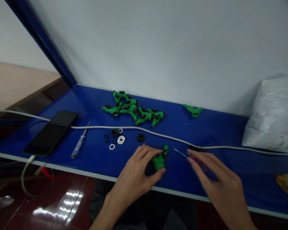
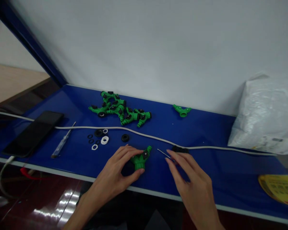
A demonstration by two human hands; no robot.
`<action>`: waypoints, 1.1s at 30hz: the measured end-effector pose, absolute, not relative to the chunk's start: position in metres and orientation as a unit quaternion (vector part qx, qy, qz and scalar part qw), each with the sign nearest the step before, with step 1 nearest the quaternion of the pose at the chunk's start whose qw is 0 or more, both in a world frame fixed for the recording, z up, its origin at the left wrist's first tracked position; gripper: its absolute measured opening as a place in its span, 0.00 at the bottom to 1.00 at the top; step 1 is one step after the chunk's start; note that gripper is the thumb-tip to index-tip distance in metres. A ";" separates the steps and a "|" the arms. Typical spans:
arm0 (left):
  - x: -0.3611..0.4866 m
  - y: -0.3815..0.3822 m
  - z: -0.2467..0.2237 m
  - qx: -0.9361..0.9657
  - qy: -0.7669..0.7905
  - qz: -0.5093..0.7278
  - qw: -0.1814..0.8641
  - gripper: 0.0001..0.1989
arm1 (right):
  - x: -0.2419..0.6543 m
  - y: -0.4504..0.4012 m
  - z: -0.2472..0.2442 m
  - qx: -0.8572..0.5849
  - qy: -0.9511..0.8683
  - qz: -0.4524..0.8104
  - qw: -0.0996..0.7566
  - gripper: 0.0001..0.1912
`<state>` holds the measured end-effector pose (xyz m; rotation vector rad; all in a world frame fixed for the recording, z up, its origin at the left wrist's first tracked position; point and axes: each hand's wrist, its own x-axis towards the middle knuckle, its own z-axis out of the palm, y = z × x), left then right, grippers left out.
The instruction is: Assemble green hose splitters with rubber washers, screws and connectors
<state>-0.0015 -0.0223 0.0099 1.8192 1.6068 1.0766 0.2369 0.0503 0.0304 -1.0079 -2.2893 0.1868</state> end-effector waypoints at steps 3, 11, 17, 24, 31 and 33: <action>-0.001 -0.023 0.011 0.667 0.595 0.386 0.230 0.23 | 0.275 0.047 0.013 -0.383 -0.880 -0.057 0.274 0.18; -0.006 -0.020 0.001 0.677 0.591 0.427 0.100 0.18 | 0.285 0.038 -0.007 -0.467 -0.853 -0.029 0.230 0.19; 0.001 -0.036 0.012 0.593 0.601 0.525 0.105 0.06 | 0.275 0.037 0.041 -0.510 -0.776 0.222 0.296 0.09; 0.035 -0.049 -0.002 0.495 0.635 0.550 0.221 0.06 | 0.241 0.048 0.100 -0.478 -0.730 0.357 0.333 0.08; 0.037 -0.025 0.009 0.480 0.653 0.524 0.262 0.20 | 0.191 0.055 0.105 -0.425 -0.716 0.398 0.385 0.04; 0.036 -0.018 0.009 0.495 0.650 0.513 0.264 0.21 | 0.186 0.055 0.098 -0.418 -0.715 0.409 0.383 0.06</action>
